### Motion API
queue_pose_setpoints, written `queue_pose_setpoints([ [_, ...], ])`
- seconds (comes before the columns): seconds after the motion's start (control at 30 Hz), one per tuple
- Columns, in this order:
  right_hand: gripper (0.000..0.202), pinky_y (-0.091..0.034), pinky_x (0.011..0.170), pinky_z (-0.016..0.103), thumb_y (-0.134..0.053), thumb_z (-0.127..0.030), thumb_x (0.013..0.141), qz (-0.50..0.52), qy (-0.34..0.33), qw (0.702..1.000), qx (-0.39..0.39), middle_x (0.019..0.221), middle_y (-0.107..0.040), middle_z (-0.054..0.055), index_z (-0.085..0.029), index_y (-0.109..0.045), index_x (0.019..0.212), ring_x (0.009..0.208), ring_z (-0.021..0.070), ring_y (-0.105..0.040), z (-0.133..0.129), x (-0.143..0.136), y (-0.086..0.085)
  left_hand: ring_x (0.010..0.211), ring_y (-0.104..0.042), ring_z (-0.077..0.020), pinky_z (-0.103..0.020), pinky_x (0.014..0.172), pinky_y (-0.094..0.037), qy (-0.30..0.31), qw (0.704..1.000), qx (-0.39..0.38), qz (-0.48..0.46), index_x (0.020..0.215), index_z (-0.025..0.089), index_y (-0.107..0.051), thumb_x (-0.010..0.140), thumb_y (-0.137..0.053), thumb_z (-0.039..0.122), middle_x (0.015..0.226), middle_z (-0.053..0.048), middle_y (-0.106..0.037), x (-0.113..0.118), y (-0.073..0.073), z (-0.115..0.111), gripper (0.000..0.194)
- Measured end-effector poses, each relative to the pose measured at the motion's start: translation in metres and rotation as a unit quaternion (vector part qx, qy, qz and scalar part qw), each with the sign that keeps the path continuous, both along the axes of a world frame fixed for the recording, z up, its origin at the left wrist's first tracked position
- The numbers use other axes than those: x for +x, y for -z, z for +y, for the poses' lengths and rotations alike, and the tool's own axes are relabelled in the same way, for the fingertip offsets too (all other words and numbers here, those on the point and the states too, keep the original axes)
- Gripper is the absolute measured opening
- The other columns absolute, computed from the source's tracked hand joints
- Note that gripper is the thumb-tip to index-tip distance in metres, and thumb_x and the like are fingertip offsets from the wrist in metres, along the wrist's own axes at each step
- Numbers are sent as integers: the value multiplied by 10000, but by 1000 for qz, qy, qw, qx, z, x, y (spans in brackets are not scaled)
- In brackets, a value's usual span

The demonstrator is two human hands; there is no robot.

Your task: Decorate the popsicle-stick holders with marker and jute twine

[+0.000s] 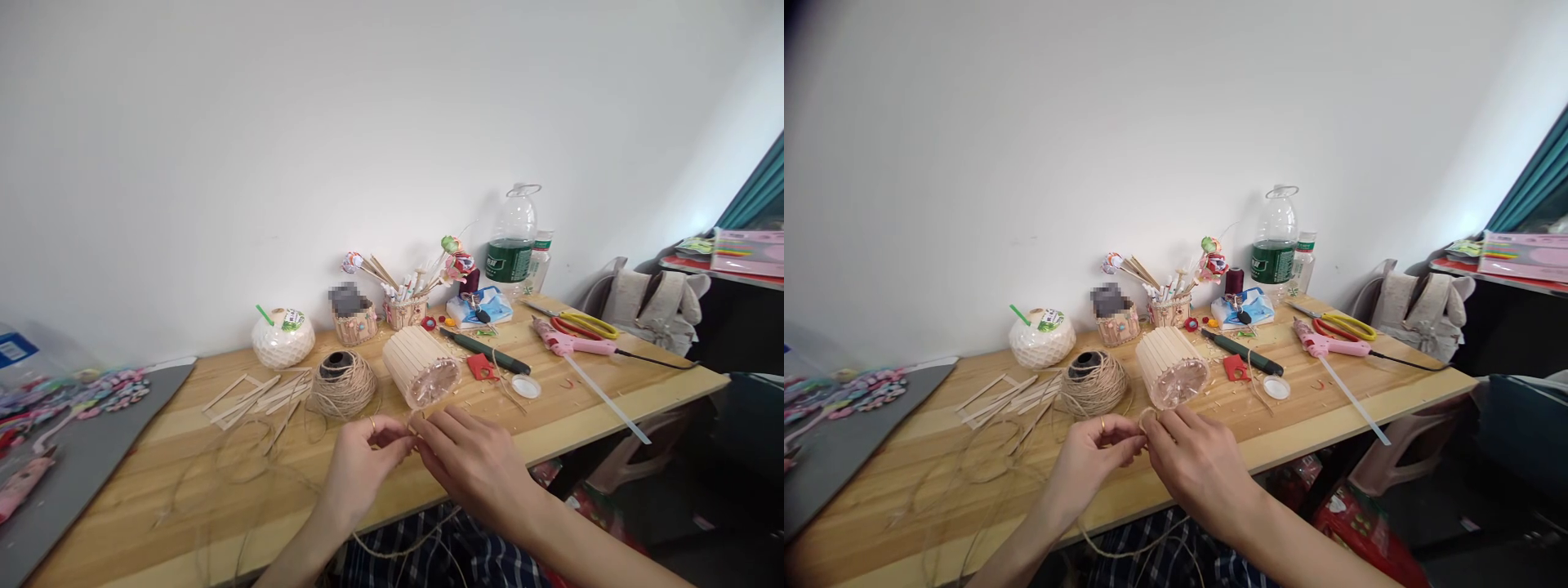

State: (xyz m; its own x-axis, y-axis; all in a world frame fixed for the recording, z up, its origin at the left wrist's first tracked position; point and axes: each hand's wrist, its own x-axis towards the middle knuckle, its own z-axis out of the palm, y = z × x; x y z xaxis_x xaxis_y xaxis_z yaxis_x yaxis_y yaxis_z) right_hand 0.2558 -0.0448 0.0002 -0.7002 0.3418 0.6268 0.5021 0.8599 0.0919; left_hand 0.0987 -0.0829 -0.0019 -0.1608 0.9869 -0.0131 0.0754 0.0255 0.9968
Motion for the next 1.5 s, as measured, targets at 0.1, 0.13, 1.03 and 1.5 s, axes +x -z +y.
queue_pose_setpoints([
  [0.1,112,-341,506,296,-486,-144,862,-8,1,1000,-6,681,-587,24,-161,-570,789,614,189,-529,-3,0,0,544,-558,-151,-251,539,-432,-3,1000,-17,-20,620,131,-694,593,-724,237,559,-37,-661,-2,5,-2,113],
  [0.13,136,-337,501,296,-484,-138,861,-11,-1,1000,-11,671,-580,26,-162,-569,758,607,189,-524,-4,0,0,543,-559,-150,-251,539,-435,-7,999,-19,-26,615,132,-689,583,-731,236,559,-34,-659,-2,7,-2,116],
  [1.03,201,-394,527,218,-512,-134,826,78,2,941,-331,624,-617,26,-143,-654,685,562,125,-555,-16,-3,-9,610,-579,-109,-196,611,-464,-79,979,19,-186,622,139,-665,570,-778,191,602,4,-659,8,14,-15,134],
  [1.5,132,-430,550,261,-538,-237,872,117,-6,974,-196,715,-636,41,-157,-633,826,639,166,-598,-8,-2,1,666,-577,-122,-203,643,-444,-75,983,41,-164,731,158,-599,616,-767,207,658,6,-645,2,14,-19,209],
])
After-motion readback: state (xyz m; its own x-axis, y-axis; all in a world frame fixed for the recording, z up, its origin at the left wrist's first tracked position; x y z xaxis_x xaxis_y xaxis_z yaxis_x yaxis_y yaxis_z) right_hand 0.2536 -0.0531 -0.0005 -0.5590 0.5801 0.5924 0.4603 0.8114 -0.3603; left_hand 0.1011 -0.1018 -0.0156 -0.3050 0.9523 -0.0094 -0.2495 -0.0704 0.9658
